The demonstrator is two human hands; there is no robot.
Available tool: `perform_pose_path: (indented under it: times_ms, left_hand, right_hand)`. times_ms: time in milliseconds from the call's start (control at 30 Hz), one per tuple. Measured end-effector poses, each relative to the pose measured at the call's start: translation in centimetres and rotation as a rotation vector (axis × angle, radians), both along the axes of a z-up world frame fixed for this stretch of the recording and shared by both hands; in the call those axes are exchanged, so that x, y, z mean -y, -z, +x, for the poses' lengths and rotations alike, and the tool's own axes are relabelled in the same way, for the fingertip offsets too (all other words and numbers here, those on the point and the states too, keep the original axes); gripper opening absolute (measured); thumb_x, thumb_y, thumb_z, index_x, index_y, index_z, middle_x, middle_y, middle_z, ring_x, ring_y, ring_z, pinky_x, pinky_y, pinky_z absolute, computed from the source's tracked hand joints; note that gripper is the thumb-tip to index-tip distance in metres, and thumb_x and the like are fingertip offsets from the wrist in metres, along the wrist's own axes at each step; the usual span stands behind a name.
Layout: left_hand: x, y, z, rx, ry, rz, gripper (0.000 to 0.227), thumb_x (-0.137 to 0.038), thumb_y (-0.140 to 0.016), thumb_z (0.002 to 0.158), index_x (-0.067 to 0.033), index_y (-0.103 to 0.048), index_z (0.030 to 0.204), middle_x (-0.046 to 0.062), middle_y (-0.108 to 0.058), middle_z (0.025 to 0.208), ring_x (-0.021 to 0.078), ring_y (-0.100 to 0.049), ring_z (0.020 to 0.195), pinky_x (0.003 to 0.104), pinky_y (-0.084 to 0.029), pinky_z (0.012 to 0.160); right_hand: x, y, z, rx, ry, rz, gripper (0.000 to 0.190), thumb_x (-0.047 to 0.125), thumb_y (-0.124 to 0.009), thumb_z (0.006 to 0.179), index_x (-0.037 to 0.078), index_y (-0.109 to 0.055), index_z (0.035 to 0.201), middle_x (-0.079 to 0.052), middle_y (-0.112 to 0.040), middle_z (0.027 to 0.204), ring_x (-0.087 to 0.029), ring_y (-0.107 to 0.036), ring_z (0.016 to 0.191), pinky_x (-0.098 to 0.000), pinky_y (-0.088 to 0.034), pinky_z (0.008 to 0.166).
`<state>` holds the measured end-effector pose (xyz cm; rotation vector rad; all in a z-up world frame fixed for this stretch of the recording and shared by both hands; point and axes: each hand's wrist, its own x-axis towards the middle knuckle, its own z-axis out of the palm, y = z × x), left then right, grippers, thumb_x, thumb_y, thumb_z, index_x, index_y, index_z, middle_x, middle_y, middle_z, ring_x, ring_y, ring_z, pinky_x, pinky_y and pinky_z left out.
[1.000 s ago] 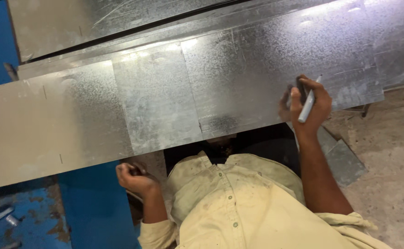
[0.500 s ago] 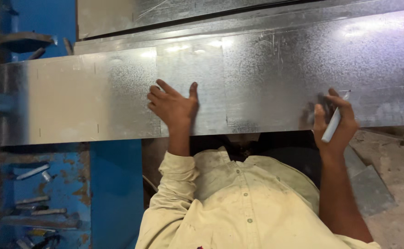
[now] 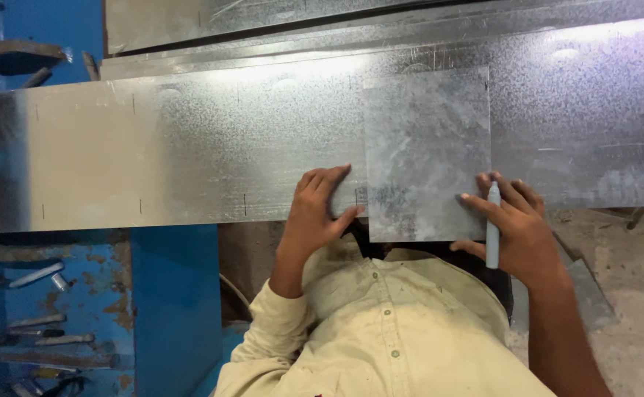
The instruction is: The person uses a white marker to draw vertical lines on a large, flat metal sheet. They repeatedly reposition the sheet to align with existing marks and continue drawing lines across its surface.
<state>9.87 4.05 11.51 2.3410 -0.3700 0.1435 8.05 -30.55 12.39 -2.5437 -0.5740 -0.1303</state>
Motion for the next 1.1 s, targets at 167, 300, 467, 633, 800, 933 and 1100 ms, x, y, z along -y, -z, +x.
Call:
perform_pose_path:
  times_ms: [167, 300, 467, 633, 800, 933, 1100]
  left_hand:
    - [-1.3, -0.8, -0.9, 0.004, 0.163, 0.086, 0.088, -0.047, -0.088, 0.074, -0.0098, -0.055, 0.146, 0.007, -0.060, 0.147, 0.0338, -0.050, 0.140, 0.047, -0.039, 0.116]
    - [-1.3, -0.4, -0.5, -0.007, 0.155, 0.112, 0.089, -0.047, -0.088, 0.073, -0.0129, -0.055, 0.147, 0.004, -0.060, 0.148, 0.0317, -0.050, 0.140, 0.046, -0.038, 0.115]
    - [-1.1, 0.3, -0.2, 0.013, 0.146, 0.143, 0.087, -0.045, -0.088, 0.075, -0.0140, -0.055, 0.149, 0.003, -0.065, 0.142, 0.0279, -0.053, 0.138, 0.044, -0.038, 0.114]
    - [-0.8, 0.6, 0.3, 0.011, 0.123, 0.161, 0.088, -0.044, -0.087, 0.077, -0.0121, -0.052, 0.151, 0.002, -0.067, 0.137, 0.0247, -0.055, 0.134, 0.042, -0.038, 0.112]
    - [-0.8, 0.2, 0.5, 0.005, 0.134, 0.139, 0.095, -0.040, -0.087, 0.077, -0.0087, -0.043, 0.155, 0.000, -0.067, 0.141, 0.0241, -0.053, 0.133, 0.041, -0.036, 0.112]
    - [-0.8, -0.3, 0.4, -0.026, 0.140, 0.176, 0.097, -0.038, -0.088, 0.070, -0.0110, -0.046, 0.152, 0.001, -0.065, 0.141, 0.0240, -0.053, 0.132, 0.041, -0.036, 0.110]
    - [-0.7, 0.0, 0.4, -0.002, 0.138, 0.207, 0.094, -0.036, -0.088, 0.072, -0.0107, -0.047, 0.152, 0.001, -0.065, 0.141, 0.0239, -0.053, 0.133, 0.042, -0.036, 0.111]
  right_hand:
    - [-0.4, 0.5, 1.6, 0.029, -0.044, 0.000, 0.074, 0.048, -0.086, 0.067, 0.015, -0.066, 0.130, -0.018, -0.063, 0.143, -0.035, -0.050, 0.146, -0.0490, -0.033, 0.122]
    - [-1.3, 1.0, 3.1, 0.062, -0.079, 0.034, 0.073, 0.048, -0.086, 0.069, 0.015, -0.066, 0.131, -0.017, -0.063, 0.142, -0.035, -0.051, 0.146, -0.0480, -0.033, 0.123]
    - [-1.5, 1.4, 3.9, 0.072, -0.086, 0.036, 0.074, 0.050, -0.087, 0.069, 0.014, -0.067, 0.130, -0.018, -0.064, 0.143, -0.034, -0.053, 0.144, -0.0475, -0.035, 0.122]
    - [-1.5, 2.1, 3.8, 0.113, -0.055, 0.009, 0.066, 0.048, -0.087, 0.073, 0.014, -0.069, 0.125, -0.016, -0.066, 0.143, -0.033, -0.055, 0.145, -0.0474, -0.038, 0.123]
    - [-1.0, 2.7, 3.9, 0.122, -0.054, -0.001, 0.063, 0.048, -0.088, 0.074, 0.013, -0.071, 0.123, -0.016, -0.067, 0.142, -0.032, -0.056, 0.145, -0.0470, -0.039, 0.121]
    - [-1.1, 2.9, 3.8, 0.124, -0.050, -0.001, 0.062, 0.049, -0.088, 0.074, 0.013, -0.071, 0.121, -0.015, -0.068, 0.140, -0.032, -0.056, 0.146, -0.0472, -0.039, 0.121]
    - [-1.0, 2.9, 3.9, 0.129, -0.066, -0.024, 0.060, 0.048, -0.088, 0.075, 0.011, -0.072, 0.120, -0.015, -0.069, 0.140, -0.032, -0.057, 0.145, -0.0476, -0.040, 0.121]
